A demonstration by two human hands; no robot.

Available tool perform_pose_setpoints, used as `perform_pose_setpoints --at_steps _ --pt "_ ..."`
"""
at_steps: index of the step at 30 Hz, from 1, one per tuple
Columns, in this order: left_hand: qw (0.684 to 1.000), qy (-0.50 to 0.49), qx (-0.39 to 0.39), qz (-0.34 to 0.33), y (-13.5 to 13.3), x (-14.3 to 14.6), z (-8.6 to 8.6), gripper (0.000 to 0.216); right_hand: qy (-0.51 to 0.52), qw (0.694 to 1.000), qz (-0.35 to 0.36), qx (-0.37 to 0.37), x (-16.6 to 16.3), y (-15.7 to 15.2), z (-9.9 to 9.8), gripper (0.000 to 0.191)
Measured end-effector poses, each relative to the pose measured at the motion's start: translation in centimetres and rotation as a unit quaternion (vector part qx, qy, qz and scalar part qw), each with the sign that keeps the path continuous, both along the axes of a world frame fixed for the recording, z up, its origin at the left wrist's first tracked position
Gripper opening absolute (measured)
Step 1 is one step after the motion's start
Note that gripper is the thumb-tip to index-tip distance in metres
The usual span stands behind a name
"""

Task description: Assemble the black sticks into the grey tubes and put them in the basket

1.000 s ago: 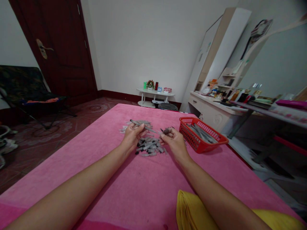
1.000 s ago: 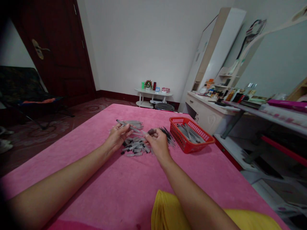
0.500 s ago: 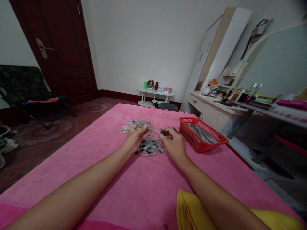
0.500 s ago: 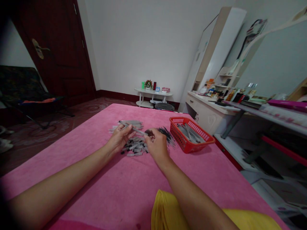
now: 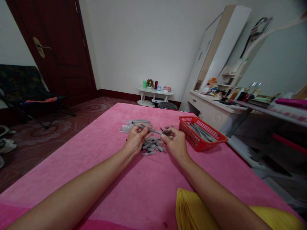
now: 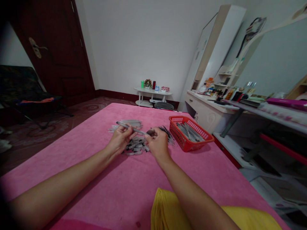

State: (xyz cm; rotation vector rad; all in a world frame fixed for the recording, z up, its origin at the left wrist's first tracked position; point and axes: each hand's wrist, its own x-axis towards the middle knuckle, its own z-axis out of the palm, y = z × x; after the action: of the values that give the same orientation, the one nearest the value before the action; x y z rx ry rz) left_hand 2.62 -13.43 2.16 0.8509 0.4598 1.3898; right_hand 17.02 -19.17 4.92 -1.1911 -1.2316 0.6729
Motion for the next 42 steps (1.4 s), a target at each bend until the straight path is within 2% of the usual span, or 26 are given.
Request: perform_pose_setpoints --at_steps 4,8,16,21,23,25,28,31,35,38,42 --pt "1.0 0.008 0.005 0.004 -0.4 0.0 0.4 0.042 0.022 0.999 0.017 -0.015 0.2 0.0 0.4 0.015" --pt "1.0 0.014 0.007 0.006 -0.7 0.0 0.7 0.044 0.067 0.994 0.059 -0.061 0.6 0.1 0.7 0.017" --pt "1.0 0.01 0.015 0.004 -0.4 0.0 0.5 0.044 0.185 0.962 0.128 -0.156 0.8 -0.1 1.1 0.02" --pt "0.999 0.005 -0.045 0.01 0.6 0.1 0.1 0.033 0.197 0.936 0.209 -0.203 0.5 -0.1 1.8 0.035" --pt "0.997 0.015 -0.068 -0.016 0.8 0.0 0.1 0.028 0.182 0.94 0.2 -0.206 0.7 0.2 1.6 0.042" --pt "0.995 0.03 -0.075 -0.058 0.8 -0.1 0.1 0.026 0.169 0.952 0.167 -0.193 1.1 0.5 1.2 0.041" --pt "0.983 0.063 -0.071 -0.159 0.4 -0.3 0.1 0.022 0.157 0.961 0.143 -0.178 1.5 0.9 0.6 0.038" --pt "0.959 0.094 -0.062 -0.262 -0.4 -0.3 0.4 0.018 0.156 0.959 0.17 -0.167 1.4 0.9 0.4 0.039" --pt "0.933 0.122 -0.03 -0.338 -1.4 -0.4 0.8 0.02 0.152 0.951 0.221 -0.157 1.1 0.6 0.4 0.033" --pt "0.931 0.13 -0.021 -0.341 -1.3 -0.5 0.7 0.025 0.163 0.953 0.208 -0.149 1.3 0.6 1.0 0.026" --pt "0.96 0.124 -0.03 -0.249 -0.1 -0.8 0.3 0.037 0.237 0.965 0.086 -0.068 3.3 0.9 2.9 0.017"
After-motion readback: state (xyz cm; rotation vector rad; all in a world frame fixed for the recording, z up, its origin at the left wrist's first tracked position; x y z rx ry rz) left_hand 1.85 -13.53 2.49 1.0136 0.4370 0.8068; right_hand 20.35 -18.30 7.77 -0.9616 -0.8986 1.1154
